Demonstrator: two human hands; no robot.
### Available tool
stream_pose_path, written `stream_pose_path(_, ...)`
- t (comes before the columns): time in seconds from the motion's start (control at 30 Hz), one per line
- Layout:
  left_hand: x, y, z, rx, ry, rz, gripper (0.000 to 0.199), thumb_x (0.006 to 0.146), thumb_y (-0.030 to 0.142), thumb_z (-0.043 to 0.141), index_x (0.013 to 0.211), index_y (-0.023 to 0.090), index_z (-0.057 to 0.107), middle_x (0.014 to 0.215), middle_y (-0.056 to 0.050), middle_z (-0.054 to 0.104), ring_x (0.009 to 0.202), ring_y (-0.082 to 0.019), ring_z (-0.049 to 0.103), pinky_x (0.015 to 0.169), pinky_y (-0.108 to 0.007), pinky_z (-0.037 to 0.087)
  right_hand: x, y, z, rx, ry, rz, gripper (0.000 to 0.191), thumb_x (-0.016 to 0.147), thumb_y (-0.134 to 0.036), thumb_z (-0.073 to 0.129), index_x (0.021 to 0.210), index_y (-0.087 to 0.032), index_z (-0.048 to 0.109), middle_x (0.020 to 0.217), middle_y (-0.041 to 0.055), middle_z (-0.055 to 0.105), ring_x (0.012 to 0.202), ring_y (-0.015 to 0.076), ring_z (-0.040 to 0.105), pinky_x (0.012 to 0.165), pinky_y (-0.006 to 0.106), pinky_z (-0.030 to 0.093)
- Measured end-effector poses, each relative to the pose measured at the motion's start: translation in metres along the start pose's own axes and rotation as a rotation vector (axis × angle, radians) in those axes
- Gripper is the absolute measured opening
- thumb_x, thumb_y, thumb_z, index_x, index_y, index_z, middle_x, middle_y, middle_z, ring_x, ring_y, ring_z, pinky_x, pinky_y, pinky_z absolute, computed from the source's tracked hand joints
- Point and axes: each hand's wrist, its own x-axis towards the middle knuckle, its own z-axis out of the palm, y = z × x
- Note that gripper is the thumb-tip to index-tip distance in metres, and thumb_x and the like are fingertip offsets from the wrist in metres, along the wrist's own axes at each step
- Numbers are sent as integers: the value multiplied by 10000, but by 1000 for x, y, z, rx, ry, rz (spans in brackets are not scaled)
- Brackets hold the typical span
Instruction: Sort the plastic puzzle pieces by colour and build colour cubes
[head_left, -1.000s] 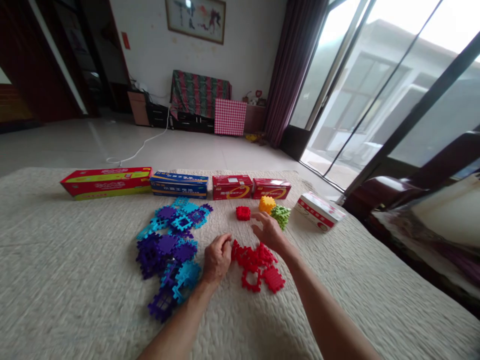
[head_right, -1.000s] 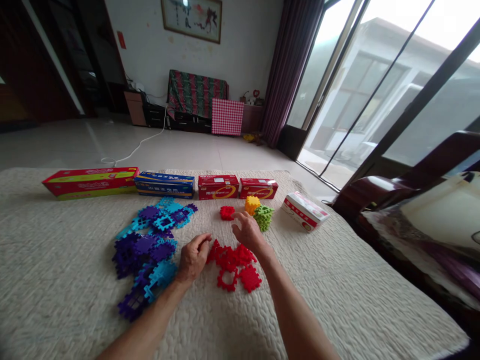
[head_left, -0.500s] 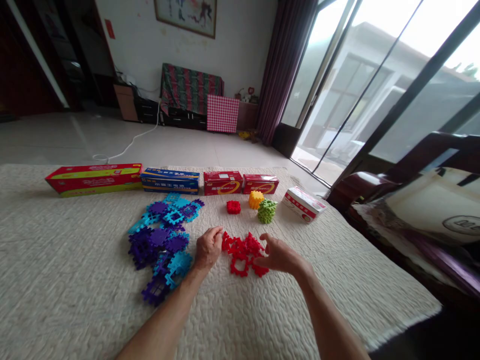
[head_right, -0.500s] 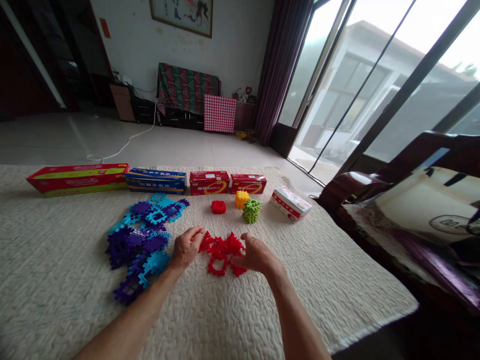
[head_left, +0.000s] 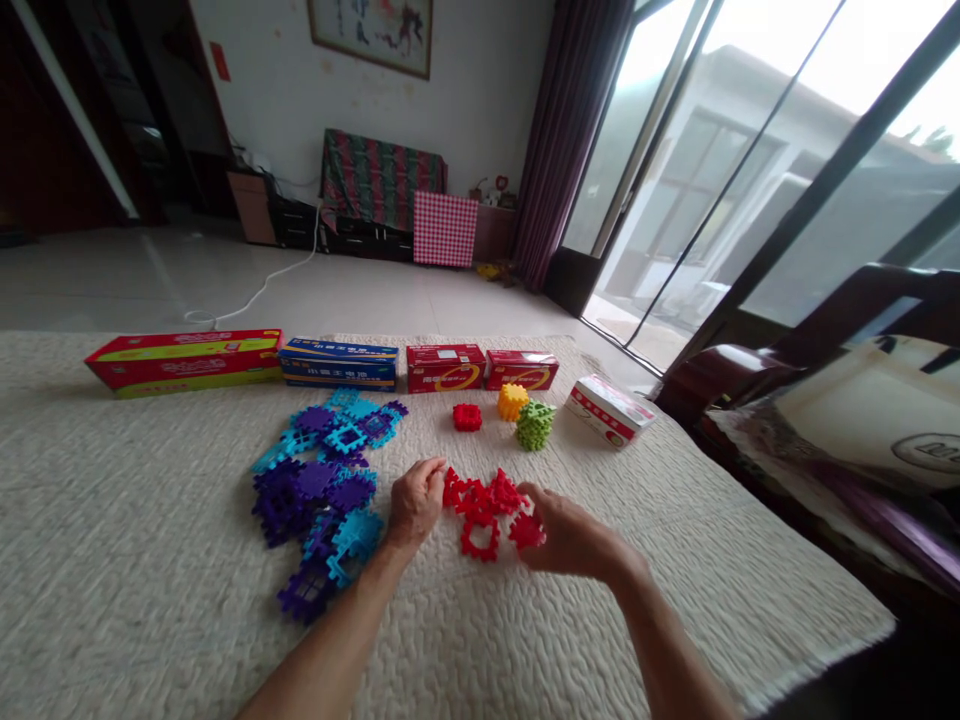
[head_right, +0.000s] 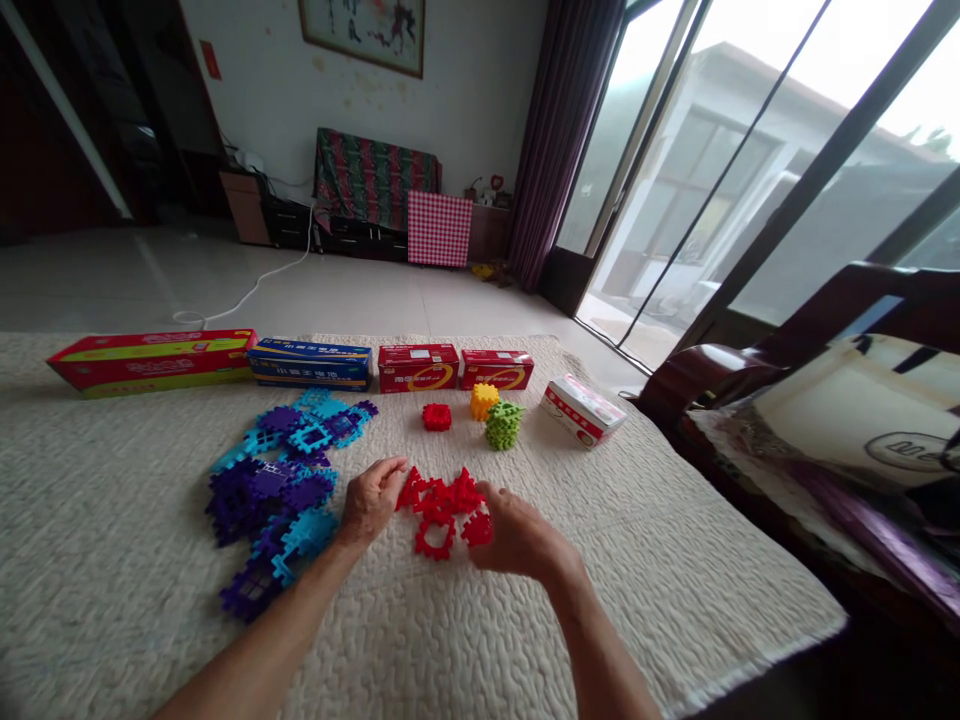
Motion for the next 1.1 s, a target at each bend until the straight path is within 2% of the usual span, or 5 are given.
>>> stream_pose_path(0.1, 0, 1, 0, -18, 14, -7, 243, 821, 216, 475, 915, 170, 693, 901, -79, 734, 833, -186, 689, 786, -295, 552, 17, 2, -8, 93, 13, -117, 629, 659, -272, 660, 1263, -206, 499, 905, 53, 681, 781, 175, 630, 701, 284, 473)
stream_pose_path(0.17, 0, 3, 0, -27, 19, -11, 236, 819, 217, 480, 904, 178, 696, 901, -73, 736, 836, -183, 688, 795, -293, 550, 41, 0, -5, 114, 111, -115, 644, 671, -298, 652, 1279, -177, 481, 912, 65, 678, 785, 181, 629, 723, 306, 482)
stream_pose_path(0.37, 0, 4, 0, -29, 14, -19, 270, 799, 160, 464, 936, 183, 696, 916, -69, 734, 847, -186, 686, 804, -306, 550, 125, -18, 20, 126, 370, 80, 585, 689, -332, 642, 1227, -139, 516, 922, 83, 671, 847, 210, 633, 786, 322, 484)
stream_pose_path(0.53, 0, 5, 0, -40, 7, -21, 251, 832, 166, 462, 932, 185, 691, 893, -69, 728, 834, -185, 681, 773, -294, 543, 167, -31, 31, 14, 429, 174, 596, 718, -391, 631, 1235, -120, 513, 1049, 152, 624, 995, 271, 603, 874, 380, 449)
stream_pose_path(1.1, 0, 6, 1, -17, 7, -20, 279, 828, 118, 434, 947, 171, 681, 894, -68, 722, 831, -176, 673, 779, -290, 533, 189, -37, 56, -32, 370, 279, 760, 730, -456, 620, 1354, -135, 330, 1173, 194, 477, 1070, 347, 559, 882, 426, 416)
